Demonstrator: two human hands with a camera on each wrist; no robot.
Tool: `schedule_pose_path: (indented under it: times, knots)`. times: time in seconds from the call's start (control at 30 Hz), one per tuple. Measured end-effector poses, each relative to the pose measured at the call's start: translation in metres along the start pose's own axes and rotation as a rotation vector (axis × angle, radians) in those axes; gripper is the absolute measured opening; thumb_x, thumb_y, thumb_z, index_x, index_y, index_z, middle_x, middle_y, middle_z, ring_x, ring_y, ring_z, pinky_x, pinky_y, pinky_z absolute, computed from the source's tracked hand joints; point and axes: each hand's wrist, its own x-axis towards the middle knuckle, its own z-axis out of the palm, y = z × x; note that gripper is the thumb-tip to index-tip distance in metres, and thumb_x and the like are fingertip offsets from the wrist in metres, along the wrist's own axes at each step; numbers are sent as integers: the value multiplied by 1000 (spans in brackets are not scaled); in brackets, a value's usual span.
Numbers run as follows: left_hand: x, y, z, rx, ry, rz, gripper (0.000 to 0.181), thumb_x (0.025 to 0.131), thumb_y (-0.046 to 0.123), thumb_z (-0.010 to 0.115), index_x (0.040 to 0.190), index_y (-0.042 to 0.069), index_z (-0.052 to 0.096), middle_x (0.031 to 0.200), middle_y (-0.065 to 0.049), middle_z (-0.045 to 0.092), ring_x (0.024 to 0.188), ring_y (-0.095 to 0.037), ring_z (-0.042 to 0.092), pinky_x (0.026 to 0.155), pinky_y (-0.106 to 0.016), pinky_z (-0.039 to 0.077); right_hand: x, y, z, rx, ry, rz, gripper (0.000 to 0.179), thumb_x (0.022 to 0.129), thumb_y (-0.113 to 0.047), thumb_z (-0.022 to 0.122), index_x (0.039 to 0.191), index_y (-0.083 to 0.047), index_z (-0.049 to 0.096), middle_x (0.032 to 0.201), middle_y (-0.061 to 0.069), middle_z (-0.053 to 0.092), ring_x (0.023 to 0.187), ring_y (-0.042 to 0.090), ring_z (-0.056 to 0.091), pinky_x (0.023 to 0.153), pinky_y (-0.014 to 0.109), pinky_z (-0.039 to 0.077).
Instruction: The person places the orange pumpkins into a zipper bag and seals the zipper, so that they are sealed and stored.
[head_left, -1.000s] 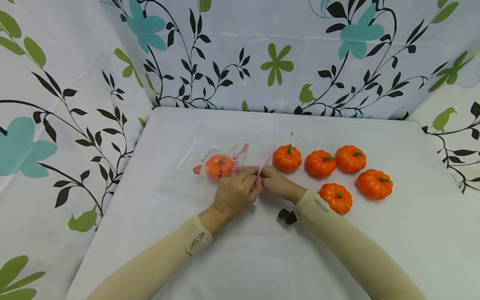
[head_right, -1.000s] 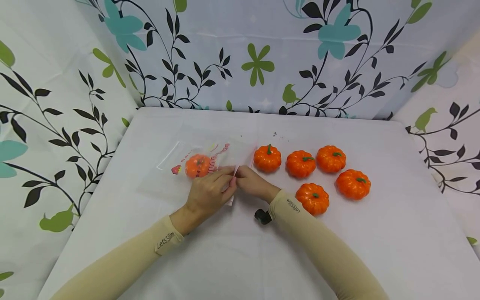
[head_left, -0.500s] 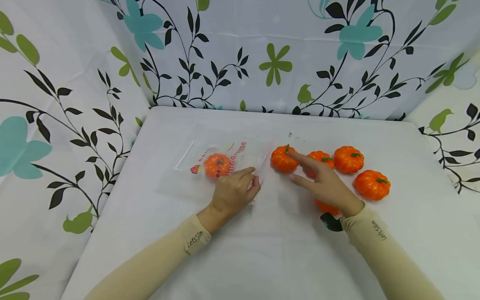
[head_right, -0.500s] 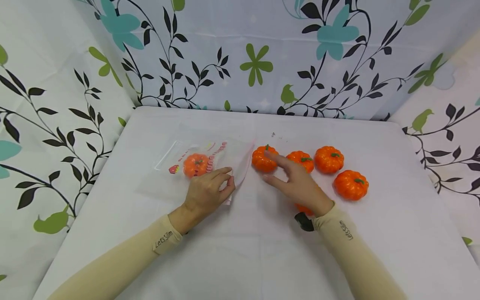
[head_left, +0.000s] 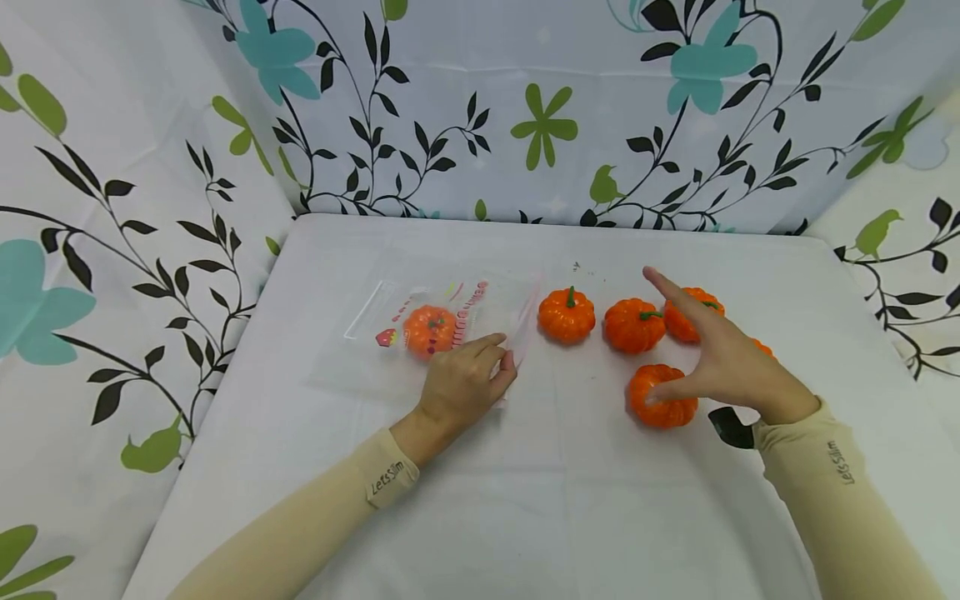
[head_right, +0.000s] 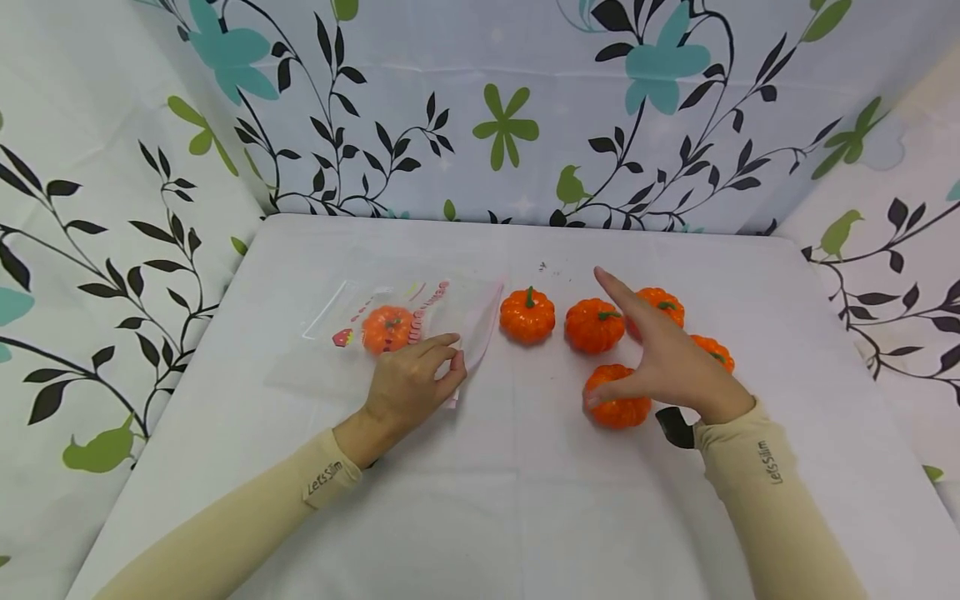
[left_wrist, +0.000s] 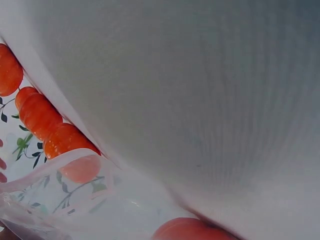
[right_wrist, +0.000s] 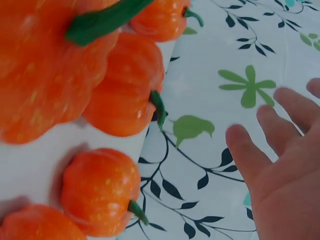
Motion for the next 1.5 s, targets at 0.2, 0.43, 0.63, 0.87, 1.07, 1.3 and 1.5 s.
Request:
schedule_pose_path:
  times: [0.2,0.43,0.63,0.87,1.07,1.3,1.5]
  knots:
    - [0,0,-1,-19,-3,-12,8,83,5,73,75,2,73,93,-11,77,73,-22,75,54,-29,58,-9,9,2,-65,-103,101,118,60,-44,97,158,-41,31,162,-2,32,143,36,35,103,69,37]
    - [-1,1,0,-15,-7,-16,8,82,7,74,76,2,73,93,-11,77,72,-23,75,54,-29,59,-14,23,12,-154,-173,103,95,63,-38,96,146,-24,53,146,1,51,135,30,44,100,61,45]
    - [-1,1,0,-5,-11,-15,7,82,6,73,76,2,74,93,-11,77,72,-22,75,54,-29,59,-17,30,15,-231,-201,125,90,59,-41,97,139,-22,60,146,4,51,137,34,42,101,64,43]
    - [-1,2,0,1,-21,-20,9,82,8,75,75,2,74,93,-11,77,72,-23,75,53,-28,58,-23,36,13,-277,-232,143,99,59,-51,95,142,-14,57,149,22,47,135,44,43,101,67,42]
    - [-2,3,1,-4,-19,-22,7,81,6,74,76,2,74,93,-11,77,72,-22,75,54,-29,59,-23,41,15,-281,-230,134,86,64,-39,95,137,-11,59,128,11,61,116,33,57,95,57,50]
    - [-3,3,2,-17,-21,-27,6,82,5,72,79,2,76,93,-11,77,75,-22,75,57,-30,59,-14,35,22,-258,-219,75,71,70,-28,91,133,-15,63,122,2,64,114,25,58,93,48,53]
    - [-3,4,1,-14,-11,-23,7,82,6,72,77,2,75,92,-10,77,74,-22,75,57,-30,60,4,18,34,-188,-239,55,72,73,-26,89,138,-16,59,125,-1,63,116,22,57,91,44,55]
